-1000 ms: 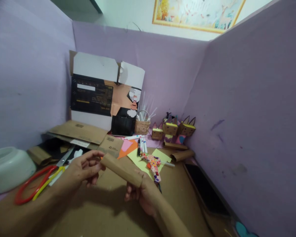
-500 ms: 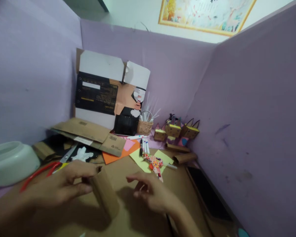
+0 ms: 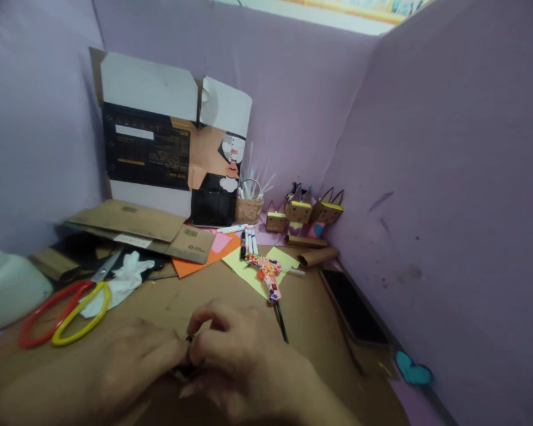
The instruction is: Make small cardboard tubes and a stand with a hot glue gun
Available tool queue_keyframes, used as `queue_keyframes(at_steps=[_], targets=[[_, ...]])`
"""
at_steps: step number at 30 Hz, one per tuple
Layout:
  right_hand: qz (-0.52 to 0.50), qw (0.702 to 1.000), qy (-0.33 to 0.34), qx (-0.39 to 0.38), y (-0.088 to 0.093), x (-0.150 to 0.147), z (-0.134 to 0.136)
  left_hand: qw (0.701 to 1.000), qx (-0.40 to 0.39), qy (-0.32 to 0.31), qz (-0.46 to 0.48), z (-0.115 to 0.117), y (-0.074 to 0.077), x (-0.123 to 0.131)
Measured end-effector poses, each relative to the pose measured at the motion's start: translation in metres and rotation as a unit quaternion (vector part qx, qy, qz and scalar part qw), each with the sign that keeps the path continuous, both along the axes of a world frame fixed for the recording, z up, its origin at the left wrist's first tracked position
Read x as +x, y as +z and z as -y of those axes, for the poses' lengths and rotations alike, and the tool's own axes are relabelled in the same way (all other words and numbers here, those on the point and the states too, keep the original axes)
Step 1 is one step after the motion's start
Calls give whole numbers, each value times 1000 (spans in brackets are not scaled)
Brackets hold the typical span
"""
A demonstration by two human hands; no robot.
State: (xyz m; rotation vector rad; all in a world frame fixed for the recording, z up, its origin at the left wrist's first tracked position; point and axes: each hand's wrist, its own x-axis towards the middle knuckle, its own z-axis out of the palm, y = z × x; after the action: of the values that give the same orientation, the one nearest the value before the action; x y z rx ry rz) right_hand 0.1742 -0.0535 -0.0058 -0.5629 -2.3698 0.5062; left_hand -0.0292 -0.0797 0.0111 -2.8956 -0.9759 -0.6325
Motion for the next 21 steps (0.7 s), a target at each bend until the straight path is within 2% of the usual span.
queue_keyframes(at_steps=[3, 5, 10, 15, 19, 21], targets=[[40, 998, 12, 51, 5, 0, 2, 998, 17, -40, -47, 3, -1, -2], [83, 994, 2, 74, 7, -1, 6, 999, -5, -41, -35, 4, -2, -5], [120, 991, -35, 55, 9, -7, 11, 996, -70, -48, 14, 2, -8, -11], [151, 986, -10, 63, 16, -14, 10, 997, -5, -67, 33, 0, -13, -19], [177, 974, 1, 138, 16, -15, 18, 992, 61, -81, -71, 4, -9, -32], [164, 970, -12, 181, 12, -15, 24, 992, 75, -73, -68, 8, -13, -35]])
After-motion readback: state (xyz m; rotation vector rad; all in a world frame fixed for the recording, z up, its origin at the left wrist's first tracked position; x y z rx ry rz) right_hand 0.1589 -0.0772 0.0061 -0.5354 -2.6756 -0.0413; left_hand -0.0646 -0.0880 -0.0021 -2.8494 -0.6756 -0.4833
